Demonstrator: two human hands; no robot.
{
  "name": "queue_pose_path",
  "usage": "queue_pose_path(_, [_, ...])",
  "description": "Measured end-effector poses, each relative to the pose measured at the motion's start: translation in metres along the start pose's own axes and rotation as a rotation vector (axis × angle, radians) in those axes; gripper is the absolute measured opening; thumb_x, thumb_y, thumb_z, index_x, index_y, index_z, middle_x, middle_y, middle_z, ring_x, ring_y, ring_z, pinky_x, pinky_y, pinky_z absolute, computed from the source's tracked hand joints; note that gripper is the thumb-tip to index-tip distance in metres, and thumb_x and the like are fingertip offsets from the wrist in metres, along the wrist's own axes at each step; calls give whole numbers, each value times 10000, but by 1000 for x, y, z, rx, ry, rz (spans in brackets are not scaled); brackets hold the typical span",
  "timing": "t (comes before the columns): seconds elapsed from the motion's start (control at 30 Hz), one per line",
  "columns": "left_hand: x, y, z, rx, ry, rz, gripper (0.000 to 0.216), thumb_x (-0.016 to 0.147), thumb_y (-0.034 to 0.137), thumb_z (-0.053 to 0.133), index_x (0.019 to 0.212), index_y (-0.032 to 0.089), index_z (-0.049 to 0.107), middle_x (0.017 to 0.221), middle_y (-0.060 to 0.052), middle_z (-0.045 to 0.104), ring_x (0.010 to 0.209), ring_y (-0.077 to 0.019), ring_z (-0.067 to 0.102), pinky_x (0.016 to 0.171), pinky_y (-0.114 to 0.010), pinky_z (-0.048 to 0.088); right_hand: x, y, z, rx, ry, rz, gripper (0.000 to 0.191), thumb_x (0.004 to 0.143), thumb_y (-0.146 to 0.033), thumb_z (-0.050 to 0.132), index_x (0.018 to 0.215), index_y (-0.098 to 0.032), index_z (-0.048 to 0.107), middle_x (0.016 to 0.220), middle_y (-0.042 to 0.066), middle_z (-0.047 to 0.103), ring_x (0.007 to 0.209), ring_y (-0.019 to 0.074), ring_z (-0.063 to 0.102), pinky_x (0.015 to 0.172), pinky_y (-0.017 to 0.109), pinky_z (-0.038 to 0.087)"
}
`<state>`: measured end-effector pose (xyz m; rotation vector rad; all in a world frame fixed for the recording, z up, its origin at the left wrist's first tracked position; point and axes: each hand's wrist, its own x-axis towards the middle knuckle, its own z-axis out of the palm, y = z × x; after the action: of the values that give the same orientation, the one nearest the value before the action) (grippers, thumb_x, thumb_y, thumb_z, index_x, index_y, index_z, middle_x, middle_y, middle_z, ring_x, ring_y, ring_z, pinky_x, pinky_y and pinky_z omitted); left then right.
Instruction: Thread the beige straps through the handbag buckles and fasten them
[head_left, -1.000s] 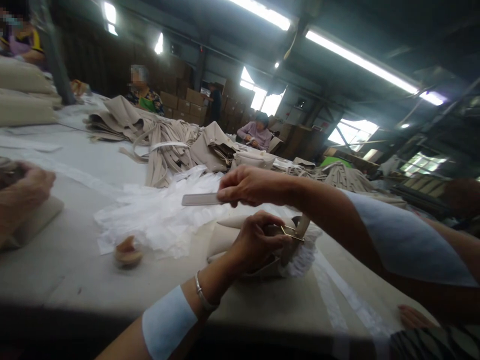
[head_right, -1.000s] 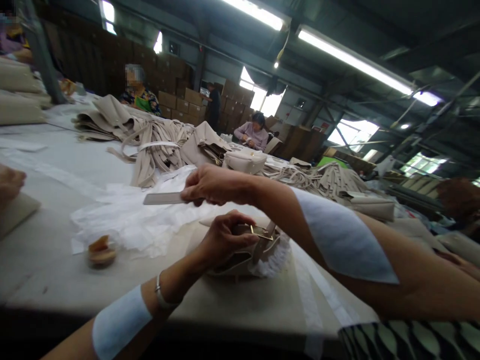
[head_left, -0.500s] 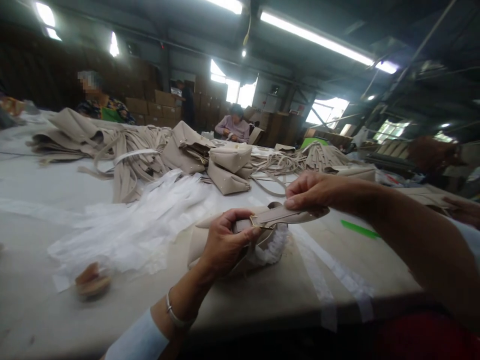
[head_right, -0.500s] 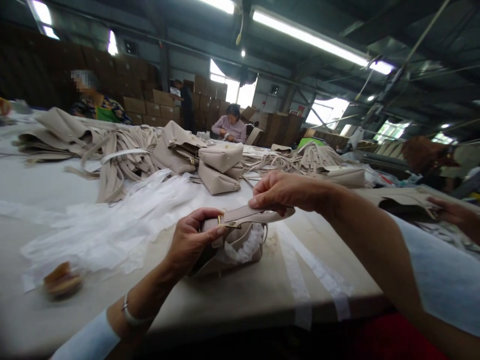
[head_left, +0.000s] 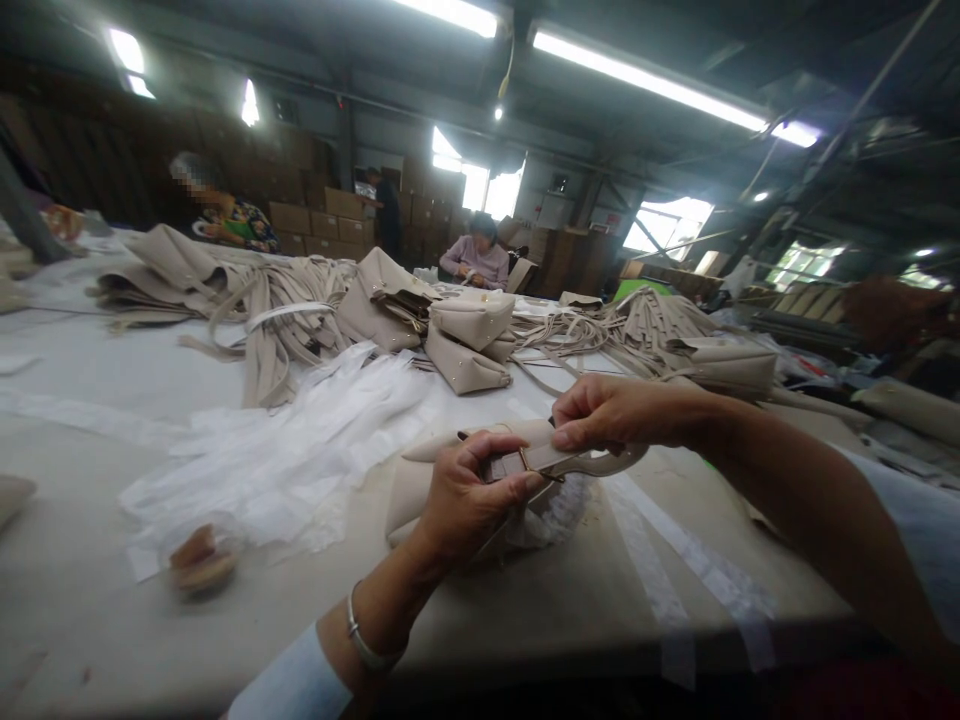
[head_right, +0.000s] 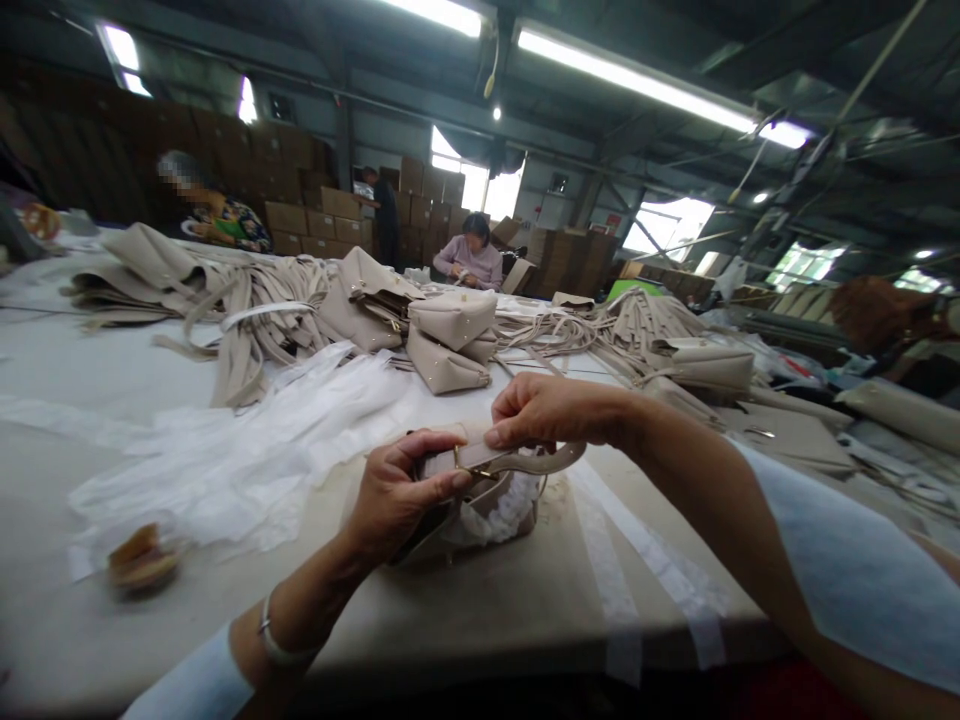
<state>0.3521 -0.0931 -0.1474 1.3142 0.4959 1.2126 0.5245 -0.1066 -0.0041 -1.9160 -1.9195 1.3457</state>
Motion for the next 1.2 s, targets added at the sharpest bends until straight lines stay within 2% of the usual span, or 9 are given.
queue_pose_path(0.1, [0, 1, -3, 24, -3, 21, 294, 638, 271, 791, 882, 135, 700, 890, -53, 678, 843, -185, 616, 769, -261, 484, 8, -1, 11, -8, -26, -35, 342, 708, -439, 679, 639, -143, 524, 519, -51, 452, 432, 44, 353, 398, 163, 253])
queue_pose_path(0.2, [-1, -1, -5, 19, -6, -2, 324, 664, 307, 776, 926, 142, 682, 894, -55, 669, 820, -183, 609, 728, -260, 485, 11, -6, 17, -27, -27, -126, 296, 746, -407, 676, 831, -151, 555, 585, -59, 466, 464, 47, 358, 413, 161, 245])
queue_pose_path(0.3, [-1, -2, -5, -22, 2, -36, 369, 659, 313, 780, 953, 140, 639, 820, -30, 638, 716, -141, 574, 660, -234, 470, 8, -11, 17, -76, -6, -235, 351, 756, -379, 689, 995, -160, 553, 564, -86, 393, 481, 50, 330, 431, 162, 236])
queue_pose_path(0.5, [0, -3, -13, 29, -17, -28, 391, 631, 298, 801, 927, 137, 603, 756, 0, 588, 654, -104, 509, 603, -199, 421, 6, -6, 11, -51, -28, -167, 369, 748, -401, 679, 998, -135, 622, 667, -18, 559, 516, 66, 429, 464, 180, 319])
queue_pose_path(0.67, [-3, -16, -31, -8, -55, -41, 345, 675, 276, 769, 956, 142, 620, 864, -34, 632, 775, -144, 572, 717, -240, 458, 7, 1, 12, 31, 26, -101, 363, 708, -406, 718, 937, -137, 636, 674, -13, 579, 477, 47, 407, 421, 161, 271])
queue_pose_path(0.77, [-3, -20, -34, -15, -44, -52, 361, 688, 250, 750, 1011, 144, 626, 886, -46, 655, 798, -158, 593, 742, -257, 467, 8, -1, 13, 21, 43, -114, 347, 718, -439, 701, 879, -138, 639, 625, -26, 548, 460, 48, 381, 419, 173, 260])
queue_pose_path(0.87, [-2, -18, -32, 27, -12, -40, 326, 681, 242, 751, 978, 136, 665, 855, -44, 669, 775, -155, 598, 733, -253, 468, 10, -6, 16, -72, 60, -176, 358, 677, -437, 739, 836, -140, 619, 582, -43, 493, 499, 67, 395, 449, 187, 271])
queue_pose_path(1.0, [1, -16, -30, 80, -18, 9, 261, 690, 195, 720, 943, 132, 721, 898, -70, 711, 847, -185, 630, 788, -270, 471, 12, -14, 27, -321, 103, -205, 325, 644, -388, 761, 763, -150, 575, 560, -62, 439, 518, 76, 384, 455, 196, 258])
queue_pose_path(1.2, [5, -16, -29, 66, 5, 96, 254, 697, 164, 685, 943, 132, 741, 872, -81, 715, 817, -182, 636, 746, -265, 480, 6, -21, 49, -609, 328, -290, 173, 706, -297, 653, 795, -160, 594, 596, -44, 507, 522, 84, 433, 516, 212, 306])
